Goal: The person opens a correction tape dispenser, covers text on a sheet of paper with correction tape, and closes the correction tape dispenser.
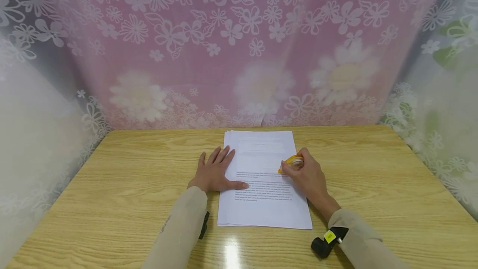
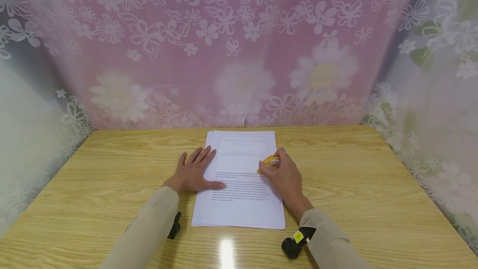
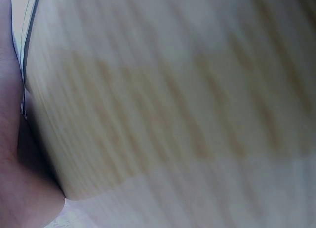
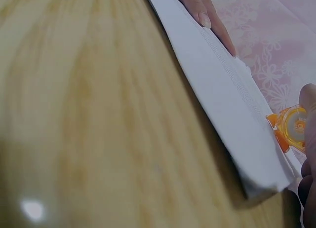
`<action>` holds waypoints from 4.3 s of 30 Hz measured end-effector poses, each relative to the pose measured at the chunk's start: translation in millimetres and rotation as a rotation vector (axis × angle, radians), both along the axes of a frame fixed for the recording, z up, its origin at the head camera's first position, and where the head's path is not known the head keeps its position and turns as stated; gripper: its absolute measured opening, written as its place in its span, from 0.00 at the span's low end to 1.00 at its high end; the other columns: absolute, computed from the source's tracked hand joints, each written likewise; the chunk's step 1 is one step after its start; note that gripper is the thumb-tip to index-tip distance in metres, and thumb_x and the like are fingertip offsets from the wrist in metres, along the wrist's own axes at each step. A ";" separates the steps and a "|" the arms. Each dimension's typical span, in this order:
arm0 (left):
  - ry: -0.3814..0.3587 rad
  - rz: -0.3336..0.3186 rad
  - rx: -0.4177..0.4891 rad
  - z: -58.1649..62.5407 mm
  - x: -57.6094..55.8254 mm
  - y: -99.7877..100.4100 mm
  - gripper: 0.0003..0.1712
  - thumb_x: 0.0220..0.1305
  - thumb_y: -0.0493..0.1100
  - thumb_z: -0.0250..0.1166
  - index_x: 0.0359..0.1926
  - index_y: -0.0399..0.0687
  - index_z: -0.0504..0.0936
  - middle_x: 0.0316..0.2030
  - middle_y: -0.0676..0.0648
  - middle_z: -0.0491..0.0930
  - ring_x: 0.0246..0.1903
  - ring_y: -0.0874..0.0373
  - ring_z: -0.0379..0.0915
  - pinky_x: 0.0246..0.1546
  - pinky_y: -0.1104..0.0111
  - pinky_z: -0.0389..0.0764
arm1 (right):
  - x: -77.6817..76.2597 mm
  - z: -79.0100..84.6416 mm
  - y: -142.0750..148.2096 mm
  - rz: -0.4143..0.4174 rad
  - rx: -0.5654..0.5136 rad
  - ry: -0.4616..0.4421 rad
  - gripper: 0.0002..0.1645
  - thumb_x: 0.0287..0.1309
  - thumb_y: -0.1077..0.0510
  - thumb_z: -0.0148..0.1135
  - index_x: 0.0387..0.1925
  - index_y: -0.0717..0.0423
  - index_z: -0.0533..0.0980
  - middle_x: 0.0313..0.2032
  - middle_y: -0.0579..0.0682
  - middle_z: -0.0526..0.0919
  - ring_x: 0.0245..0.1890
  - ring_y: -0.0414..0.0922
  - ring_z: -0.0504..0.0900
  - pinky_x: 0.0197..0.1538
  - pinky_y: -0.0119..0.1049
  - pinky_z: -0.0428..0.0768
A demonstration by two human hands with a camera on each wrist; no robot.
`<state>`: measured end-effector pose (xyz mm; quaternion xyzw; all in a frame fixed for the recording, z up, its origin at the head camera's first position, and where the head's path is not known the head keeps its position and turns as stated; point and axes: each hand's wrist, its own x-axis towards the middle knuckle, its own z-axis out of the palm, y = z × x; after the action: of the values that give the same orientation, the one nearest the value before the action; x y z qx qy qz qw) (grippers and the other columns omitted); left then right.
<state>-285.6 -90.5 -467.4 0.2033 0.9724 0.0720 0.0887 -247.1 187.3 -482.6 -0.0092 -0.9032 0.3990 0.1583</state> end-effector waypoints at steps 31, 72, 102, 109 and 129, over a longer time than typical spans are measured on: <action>-0.012 -0.004 0.001 0.4 -0.7 1.7 0.67 0.41 0.87 0.50 0.76 0.62 0.41 0.75 0.56 0.36 0.73 0.54 0.28 0.66 0.45 0.32 | 4.6 -0.1 19.4 -0.001 -0.006 0.023 0.23 0.56 0.47 0.66 0.38 0.57 0.66 0.32 0.54 0.77 0.26 0.46 0.72 0.24 0.33 0.70; -0.007 -0.004 0.043 -4.2 -2.2 1.3 0.66 0.43 0.86 0.50 0.76 0.61 0.42 0.75 0.54 0.37 0.73 0.53 0.29 0.65 0.44 0.31 | -4.0 -8.9 33.4 -0.124 -0.388 0.065 0.30 0.62 0.38 0.58 0.45 0.61 0.66 0.37 0.56 0.77 0.31 0.42 0.77 0.29 0.27 0.75; -0.128 0.003 0.802 45.0 -5.5 13.1 0.40 0.53 0.61 0.70 0.65 0.54 0.71 0.58 0.50 0.73 0.54 0.53 0.70 0.52 0.58 0.73 | -6.3 61.0 1.6 0.144 -0.513 -0.072 0.28 0.57 0.41 0.65 0.46 0.60 0.76 0.36 0.51 0.76 0.31 0.42 0.72 0.28 0.28 0.74; -0.318 -0.049 0.991 53.7 7.6 41.6 0.26 0.56 0.49 0.71 0.56 0.48 0.80 0.44 0.52 0.82 0.42 0.60 0.77 0.42 0.65 0.79 | -3.5 69.4 -13.7 0.215 -0.569 -0.102 0.21 0.59 0.42 0.64 0.41 0.56 0.76 0.25 0.45 0.72 0.20 0.38 0.65 0.19 0.27 0.65; -0.448 -0.006 1.208 35.8 16.1 58.9 0.14 0.57 0.47 0.71 0.40 0.43 0.87 0.36 0.46 0.86 0.42 0.46 0.81 0.49 0.52 0.76 | 4.1 66.5 -25.0 0.192 -0.591 -0.148 0.25 0.59 0.41 0.62 0.43 0.58 0.75 0.27 0.50 0.72 0.22 0.42 0.68 0.20 0.27 0.65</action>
<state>-269.5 -31.6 -431.6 0.2003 0.7179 0.6473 0.1599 -243.1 162.3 -416.1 0.0014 -0.7541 0.6553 0.0441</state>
